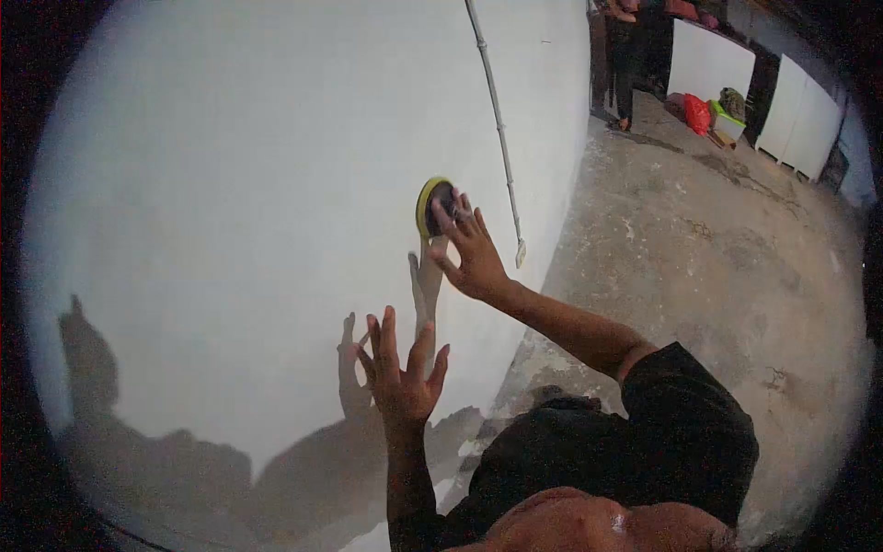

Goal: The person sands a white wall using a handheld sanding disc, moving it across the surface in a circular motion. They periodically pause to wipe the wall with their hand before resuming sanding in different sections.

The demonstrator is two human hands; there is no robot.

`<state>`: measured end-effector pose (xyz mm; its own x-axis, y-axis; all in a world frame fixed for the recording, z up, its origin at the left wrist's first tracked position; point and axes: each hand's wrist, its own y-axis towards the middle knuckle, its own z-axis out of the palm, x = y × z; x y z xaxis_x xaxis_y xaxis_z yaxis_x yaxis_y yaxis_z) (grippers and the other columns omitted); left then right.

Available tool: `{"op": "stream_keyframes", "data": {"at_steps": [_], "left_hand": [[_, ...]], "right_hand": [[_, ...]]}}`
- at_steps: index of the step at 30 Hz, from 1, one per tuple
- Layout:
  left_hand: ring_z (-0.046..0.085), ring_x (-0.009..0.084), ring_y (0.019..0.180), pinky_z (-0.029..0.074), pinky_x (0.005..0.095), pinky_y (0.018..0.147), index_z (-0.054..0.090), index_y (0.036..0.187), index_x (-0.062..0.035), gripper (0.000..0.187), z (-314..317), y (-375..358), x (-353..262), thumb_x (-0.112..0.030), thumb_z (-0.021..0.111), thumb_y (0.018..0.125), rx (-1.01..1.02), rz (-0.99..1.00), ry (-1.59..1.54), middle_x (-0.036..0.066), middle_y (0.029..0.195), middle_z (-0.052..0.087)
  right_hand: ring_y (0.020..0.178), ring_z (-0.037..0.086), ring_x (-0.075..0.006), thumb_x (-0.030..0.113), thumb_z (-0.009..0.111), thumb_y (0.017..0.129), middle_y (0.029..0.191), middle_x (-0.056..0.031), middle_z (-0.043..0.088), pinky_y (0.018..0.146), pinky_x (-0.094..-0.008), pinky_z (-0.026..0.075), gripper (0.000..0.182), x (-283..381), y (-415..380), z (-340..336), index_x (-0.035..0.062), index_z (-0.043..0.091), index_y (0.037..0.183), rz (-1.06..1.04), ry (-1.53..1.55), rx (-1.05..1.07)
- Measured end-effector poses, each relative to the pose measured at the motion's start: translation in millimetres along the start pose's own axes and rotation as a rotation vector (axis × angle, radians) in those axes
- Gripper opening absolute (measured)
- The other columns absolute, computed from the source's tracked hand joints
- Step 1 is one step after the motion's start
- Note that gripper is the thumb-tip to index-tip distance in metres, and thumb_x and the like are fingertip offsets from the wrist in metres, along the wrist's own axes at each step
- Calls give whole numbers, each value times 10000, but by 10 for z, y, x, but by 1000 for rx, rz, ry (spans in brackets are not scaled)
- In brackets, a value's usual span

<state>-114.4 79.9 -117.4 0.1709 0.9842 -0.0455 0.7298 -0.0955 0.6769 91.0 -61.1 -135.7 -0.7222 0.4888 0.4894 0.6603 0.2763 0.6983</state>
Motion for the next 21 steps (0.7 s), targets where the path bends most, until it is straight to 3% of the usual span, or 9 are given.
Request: {"op": "stream_keyframes", "data": {"at_steps": [3, 4, 5, 6, 9, 11, 12, 16, 21], "left_hand": [[277, 399, 1469, 194, 666, 1156, 525, 1389, -269, 542, 52, -30, -54, -375, 722, 896, -30, 37, -72, 157, 1554, 351], [289, 401, 1463, 197, 662, 1158, 532, 1379, -258, 528, 113, -69, -69, -370, 719, 898, -33, 32, -137, 159, 1551, 353], [301, 402, 1457, 199, 658, 1161, 540, 1370, -248, 515, 163, -108, -110, -364, 716, 901, -32, 28, -203, 161, 1548, 356], [298, 435, 1451, 187, 681, 1147, 571, 1306, -177, 464, 219, -131, -146, -303, 724, 887, -51, 34, -266, 197, 1540, 370], [301, 437, 1449, 198, 673, 1150, 559, 1303, -171, 447, 331, -265, -158, -286, 707, 898, -77, 25, -328, 203, 1538, 369], [300, 437, 1450, 191, 671, 1153, 553, 1310, -171, 452, 276, -255, -197, -281, 705, 899, -62, 8, -347, 207, 1539, 367], [299, 437, 1450, 185, 670, 1156, 548, 1316, -171, 456, 248, -264, -215, -277, 702, 900, -48, 6, -354, 211, 1539, 364], [298, 435, 1452, 167, 663, 1164, 539, 1326, -161, 459, 263, -234, -278, -264, 693, 906, -97, 7, -368, 212, 1540, 363], [327, 421, 1438, 174, 681, 1155, 531, 1336, -182, 460, 335, -186, -455, -341, 674, 928, -106, -44, -379, 180, 1529, 364]], "right_hand": [[1486, 145, -460, 429, 592, 970, 1577, -249, 266, 1195, -612, 127, 763, -201, 145, -12, 214, 195, 1585, 2, -69, -39], [1484, 152, -462, 447, 608, 956, 1577, -237, 274, 1190, -611, 157, 779, -306, 269, 37, 220, 206, 1583, 202, 75, -49], [1484, 152, -462, 447, 608, 956, 1577, -237, 274, 1190, -611, 157, 779, -238, 168, 56, 220, 206, 1583, 218, 60, -53], [1482, 155, -466, 446, 594, 964, 1577, -238, 275, 1185, -614, 169, 763, -99, -5, 96, 214, 211, 1582, 141, 78, -23], [1476, 162, -475, 418, 566, 983, 1574, -252, 264, 1180, -614, 188, 732, 117, -161, 42, 185, 212, 1580, 13, 25, 73], [1472, 160, -483, 444, 549, 987, 1574, -264, 252, 1185, -611, 186, 742, -139, -84, 159, 183, 194, 1584, 70, -37, -39], [1473, 148, -489, 455, 556, 983, 1584, -259, 230, 1184, -614, 189, 758, -103, 45, 118, 190, 182, 1586, 253, 158, -52], [1485, 128, -472, 470, 537, 992, 1583, -259, 242, 1194, -605, 158, 745, 153, -188, -10, 210, 176, 1589, 90, 78, 39], [1500, 151, -409, 354, 556, 1008, 1593, -233, 250, 1206, -534, 179, 665, 149, -432, -145, 160, 259, 1570, 95, 132, 107]]}}
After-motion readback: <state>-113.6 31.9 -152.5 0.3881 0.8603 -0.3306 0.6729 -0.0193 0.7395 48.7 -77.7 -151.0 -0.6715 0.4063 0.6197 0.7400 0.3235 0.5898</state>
